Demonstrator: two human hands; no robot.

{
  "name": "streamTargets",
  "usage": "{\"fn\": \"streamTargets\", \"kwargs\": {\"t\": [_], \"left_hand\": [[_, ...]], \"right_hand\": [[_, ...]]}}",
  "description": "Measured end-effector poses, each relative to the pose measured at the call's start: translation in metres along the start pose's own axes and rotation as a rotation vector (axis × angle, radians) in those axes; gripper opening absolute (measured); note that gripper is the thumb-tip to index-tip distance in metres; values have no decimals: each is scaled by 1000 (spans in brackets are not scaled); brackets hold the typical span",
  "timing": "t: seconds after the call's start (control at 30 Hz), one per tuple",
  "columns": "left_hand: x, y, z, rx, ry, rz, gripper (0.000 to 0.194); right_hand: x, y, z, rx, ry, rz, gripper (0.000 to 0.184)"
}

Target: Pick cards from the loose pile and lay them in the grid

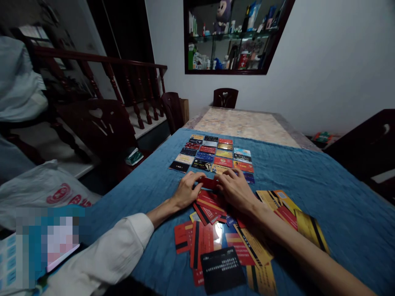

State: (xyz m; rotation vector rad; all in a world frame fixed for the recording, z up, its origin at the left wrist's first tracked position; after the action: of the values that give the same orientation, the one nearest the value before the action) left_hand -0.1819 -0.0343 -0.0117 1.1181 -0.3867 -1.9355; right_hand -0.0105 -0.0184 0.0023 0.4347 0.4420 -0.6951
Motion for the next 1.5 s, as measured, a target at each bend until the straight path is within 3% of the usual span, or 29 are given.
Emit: {"fn": "streamTargets", "kwargs": {"t": [0.33,0.6,0.97,1.23,1.5], "left_hand": [[-1,-11,-5,-70,-25,41,36],[-1,-13,-4,-123,-43,104,30],[-8,-13,-2,-88,-21,117,28],[-33,3,-9,-27,-56,124,31],[-69,13,-24,-72,-210,42,37]], "right_hand": [[12,7,-12,-67,-41,-100,28],[11,7,-20,-116,-117,-150,32],[2,5,-8,-117,-193,-179,41],[5,18,2,1,-134,-218,50],[17,55,7,83,-66,-198,48]]}}
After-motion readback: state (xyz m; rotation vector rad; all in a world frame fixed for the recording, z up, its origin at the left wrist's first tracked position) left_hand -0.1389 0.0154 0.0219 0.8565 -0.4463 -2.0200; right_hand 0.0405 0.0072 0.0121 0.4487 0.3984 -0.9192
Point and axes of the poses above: each hand's wrist, its own x-axis away from the middle knuckle, its own z-axis out of the back of the hand, y = z × x, the point moved 5 cm from there along -x, towards the middle knuckle, and after that the axes turned 8 degrees about x, right-handed, at the moved point
